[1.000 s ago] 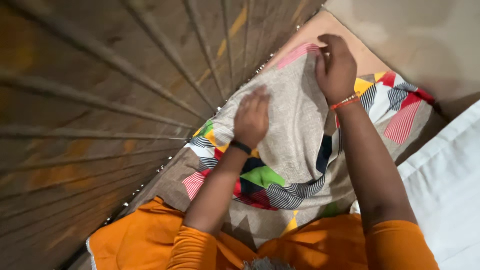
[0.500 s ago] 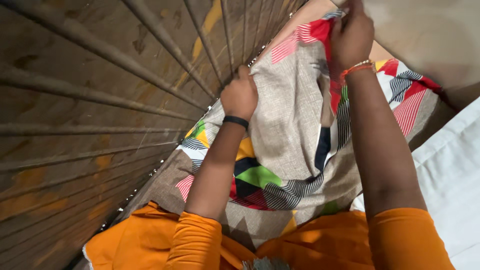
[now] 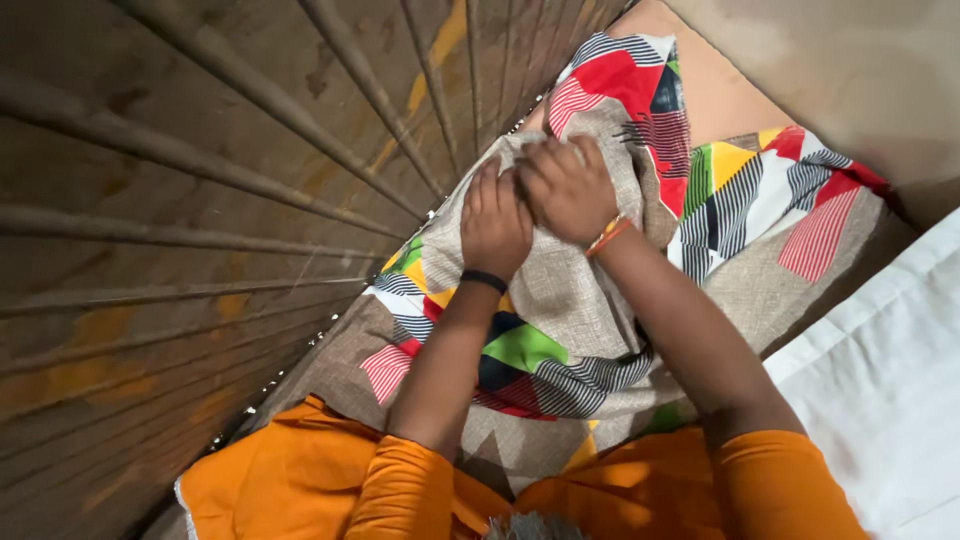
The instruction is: The person sits on a bed and folds a large, patterned bed sheet by hand. They smooth the fabric, fold it in half, and then fold it again into a smaller rectangle. A white pillow is moved aside to facilitate the folding process.
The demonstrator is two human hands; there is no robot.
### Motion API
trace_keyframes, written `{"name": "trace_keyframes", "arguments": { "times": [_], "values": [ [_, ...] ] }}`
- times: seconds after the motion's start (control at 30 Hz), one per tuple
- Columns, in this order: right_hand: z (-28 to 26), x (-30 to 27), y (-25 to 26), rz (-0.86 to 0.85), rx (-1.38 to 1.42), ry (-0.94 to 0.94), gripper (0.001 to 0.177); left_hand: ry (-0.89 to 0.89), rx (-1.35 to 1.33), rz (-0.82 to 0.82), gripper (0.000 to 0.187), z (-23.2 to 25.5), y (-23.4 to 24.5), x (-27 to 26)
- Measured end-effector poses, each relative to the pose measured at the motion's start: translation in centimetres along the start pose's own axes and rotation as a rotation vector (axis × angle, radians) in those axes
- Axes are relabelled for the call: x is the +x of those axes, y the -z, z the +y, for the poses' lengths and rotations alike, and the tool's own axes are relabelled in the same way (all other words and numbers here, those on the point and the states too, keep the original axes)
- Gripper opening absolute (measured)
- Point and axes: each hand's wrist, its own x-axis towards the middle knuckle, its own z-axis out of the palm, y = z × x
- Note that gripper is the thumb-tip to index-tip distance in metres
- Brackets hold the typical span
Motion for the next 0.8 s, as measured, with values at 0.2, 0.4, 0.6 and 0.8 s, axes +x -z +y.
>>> {"name": "trace_keyframes", "arguments": {
  "times": [0.2, 0.4, 0.6, 0.8],
  "values": [
    [-1.3, -1.3, -3.5, -0.227, 0.284, -0.181, 0.038, 0.153, 0.006, 0.024, 0.048, -0.2, -1.1, -0.5],
    [-0.2, -0.4, -4.1, -0.266, 0.386, -0.207, 0.043, 0.191, 0.030, -0.024, 0.045, -0.4, -1.4, 0.6],
    [0.9, 0.9, -6.6, -0.386, 0.325, -0.213, 0.033, 0.397, 0.025, -0.293, 0.037, -1.7, -2.5, 1.6],
    [-0.6, 0.8, -6.2, -0.177, 0.251, -0.192, 0.029, 0.096, -0.130, 0.020, 0.046, -2.5, 0.3, -1.5]
  ]
}}
